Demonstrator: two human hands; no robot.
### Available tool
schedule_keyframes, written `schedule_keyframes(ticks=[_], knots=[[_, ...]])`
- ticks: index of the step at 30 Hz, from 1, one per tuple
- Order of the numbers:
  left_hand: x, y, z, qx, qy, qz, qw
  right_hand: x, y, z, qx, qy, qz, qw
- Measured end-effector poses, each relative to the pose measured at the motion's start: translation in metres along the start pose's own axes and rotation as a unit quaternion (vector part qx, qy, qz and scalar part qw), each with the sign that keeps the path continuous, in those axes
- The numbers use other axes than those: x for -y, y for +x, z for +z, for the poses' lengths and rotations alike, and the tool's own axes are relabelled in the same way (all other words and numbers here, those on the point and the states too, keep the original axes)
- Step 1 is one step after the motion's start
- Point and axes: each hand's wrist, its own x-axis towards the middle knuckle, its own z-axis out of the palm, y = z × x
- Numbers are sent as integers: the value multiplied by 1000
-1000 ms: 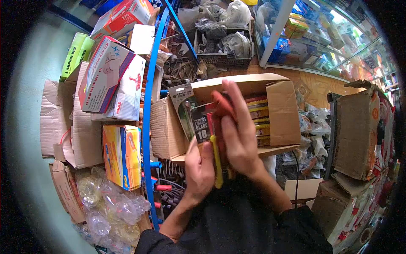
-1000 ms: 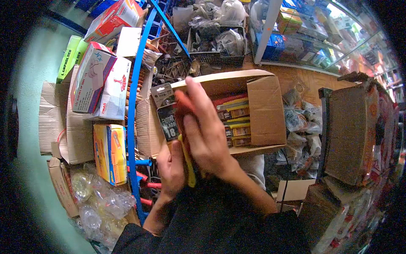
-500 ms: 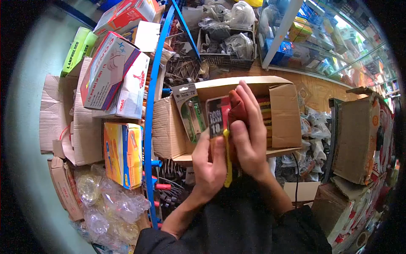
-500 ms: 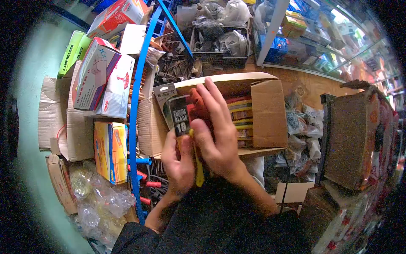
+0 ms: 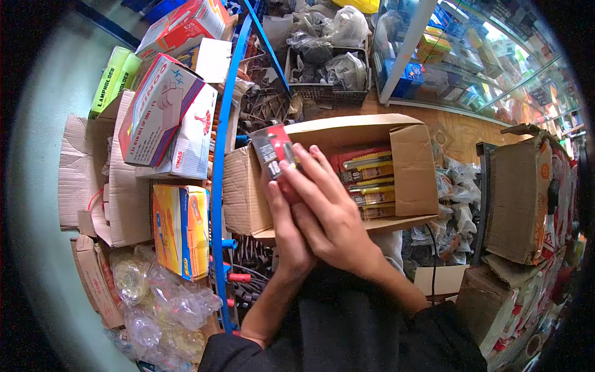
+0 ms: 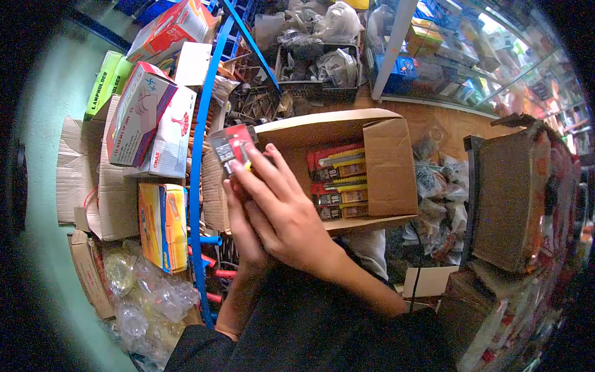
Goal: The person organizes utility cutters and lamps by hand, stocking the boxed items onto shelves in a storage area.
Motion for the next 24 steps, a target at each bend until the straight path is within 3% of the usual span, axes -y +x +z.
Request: schedule_keyframes(ticks=[5, 7, 9, 10, 11, 14, 17, 22, 24], knots=[[0, 12, -21, -78, 41, 93, 992, 6, -25, 8, 33, 28, -21, 999], [1, 16, -19, -103, 83, 134, 982, 9, -36, 10, 12, 61, 24, 998], [-8, 19, -12, -125, 70, 114, 983, 13, -39, 13, -19, 105, 80, 991], [-9, 24, 0, -200, 29, 137, 970, 16, -38, 14, -41, 129, 112, 984], [-12, 23, 7, -208, 28, 159, 965, 17, -37, 14, -64, 151, 144, 976], [-13, 9, 0, -95, -26, 124, 987, 10, -22, 9, -50, 168, 166, 970], [-15, 13, 14, -152, -21, 121, 981, 3, -6, 7, -66, 164, 161, 971], [-16, 21, -7, -54, -3, 104, 993, 8, -20, -11, 5, 148, 265, 953], [-16, 24, -11, -47, 72, 52, 995, 7, -24, -14, -16, 130, 251, 959]])
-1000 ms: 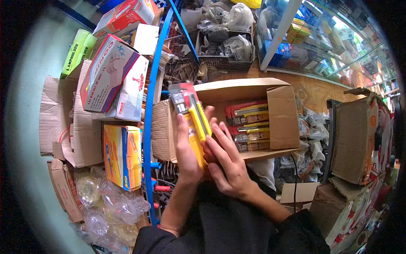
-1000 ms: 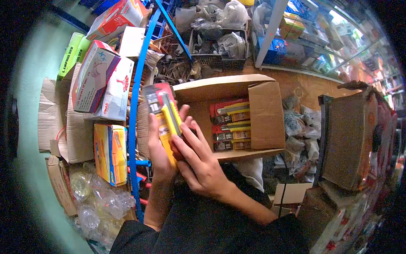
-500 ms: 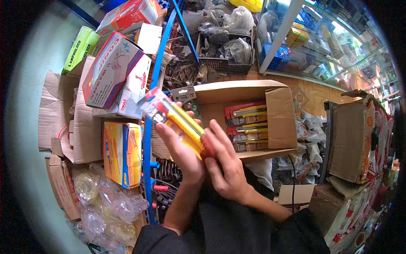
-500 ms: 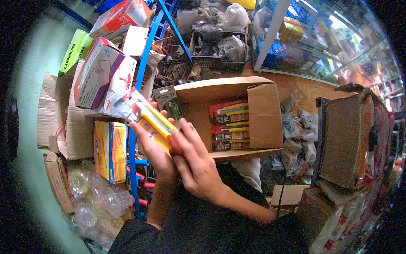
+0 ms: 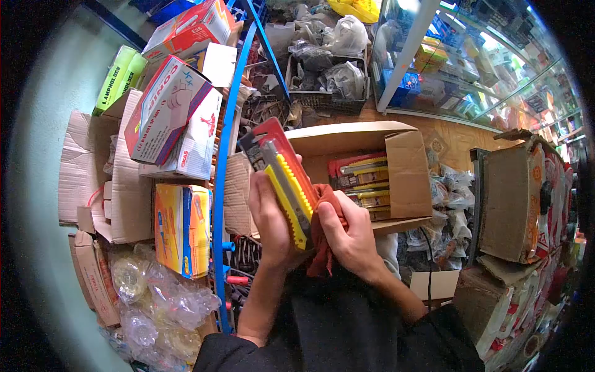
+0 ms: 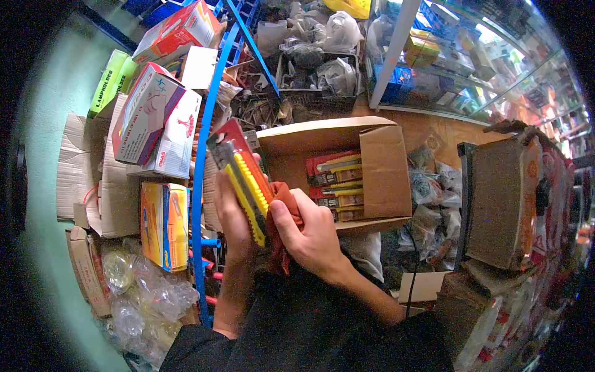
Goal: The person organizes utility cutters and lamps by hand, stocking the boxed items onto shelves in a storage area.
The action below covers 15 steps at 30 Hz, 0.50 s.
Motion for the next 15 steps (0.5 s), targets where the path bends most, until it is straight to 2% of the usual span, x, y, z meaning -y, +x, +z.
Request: schedule_keyframes(ticks=[1, 2, 5, 8, 10, 13, 14, 15], knots=[[2, 2, -4, 7, 39, -25, 999, -1, -2, -1, -11, -6, -7, 1000], [10, 6, -12, 5, -6, -40, 999, 5, -2, -4, -25, -53, -20, 998], [-8, 4, -26, 39, -126, -177, 975, 1, -6, -14, -13, -199, -145, 969], [-1, 5, -16, -16, -154, -92, 984, 6, -7, -22, 84, -51, -93, 991], [-3, 1, -14, 68, -281, -73, 954, 13, -9, -22, 145, 85, -39, 985], [-1, 12, -15, 80, -314, -144, 935, 5, -15, -7, 34, 71, -34, 996], [1, 12, -12, 73, -299, -143, 941, -2, -15, -3, 29, 34, -47, 998], [3, 12, -8, 66, -283, -142, 946, -2, -13, -1, 15, -20, -114, 993]])
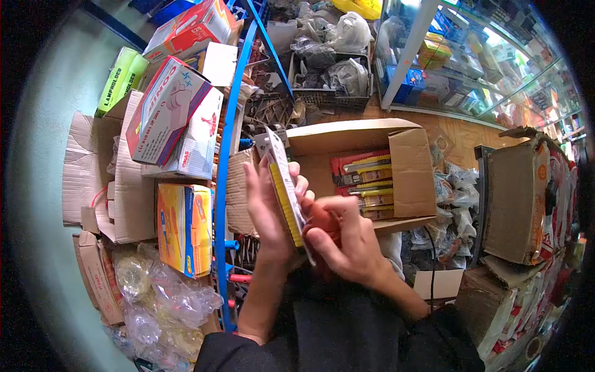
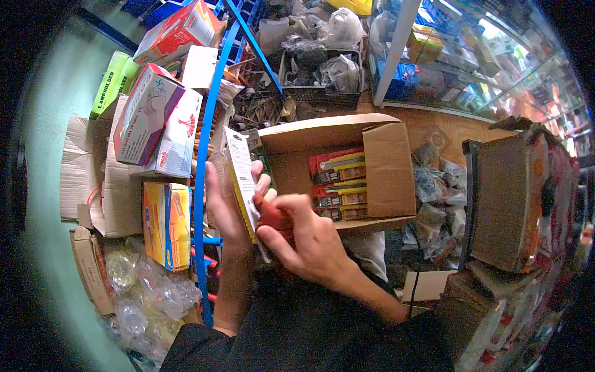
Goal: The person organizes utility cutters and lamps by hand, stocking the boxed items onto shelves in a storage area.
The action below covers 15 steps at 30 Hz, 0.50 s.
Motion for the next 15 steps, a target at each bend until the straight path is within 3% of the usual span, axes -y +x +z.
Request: schedule_keyframes(ticks=[2, 4, 6, 7, 8, 10, 14, 15], knots=[[5, 0, 3, -25, 62, 7, 998, -1, 3, 4, -16, -111, -130, 985], [10, -5, 5, -54, 149, 14, 987, 3, 0, 3, 0, -148, -96, 984], [13, -9, -3, -26, 204, 6, 979, 0, 8, 4, 1, -163, -92, 982], [16, -11, 8, -49, 242, 17, 969, -1, 17, 7, -47, -145, -69, 986], [20, -17, 0, -32, 198, -27, 979, -5, 27, 9, -114, -125, -87, 982], [23, -22, -2, -22, 228, 23, 973, -4, 33, 6, -131, -142, -70, 979], [9, -11, -17, -37, 212, 70, 974, 7, 11, 4, -24, -138, -149, 979], [4, -8, -22, -91, 282, 72, 952, 9, 6, 3, 9, -139, -161, 977]])
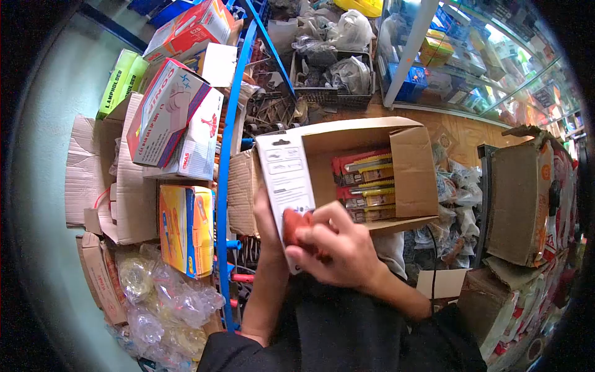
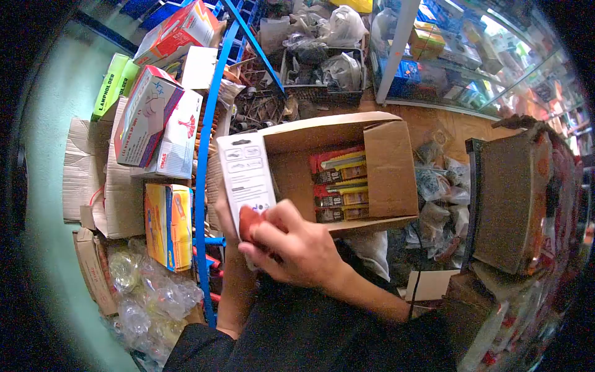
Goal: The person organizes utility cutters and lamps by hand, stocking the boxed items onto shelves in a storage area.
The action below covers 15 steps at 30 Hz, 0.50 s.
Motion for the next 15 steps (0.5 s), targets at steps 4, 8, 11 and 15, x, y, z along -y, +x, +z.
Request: schedule_keyframes(ticks=[4, 8, 11, 15], knots=[[10, -8, -2, 55, -19, 31, 998, -6, 8, 0, -15, -20, -12, 1000], [-2, -32, 36, 73, -61, 18, 995, -18, 37, 5, -168, -42, 57, 983], [4, -25, 18, 76, -65, 44, 994, -10, 28, 12, -139, -31, 58, 988], [4, -15, 3, 127, -91, 23, 987, -14, 15, 13, -58, -13, 9, 998]])
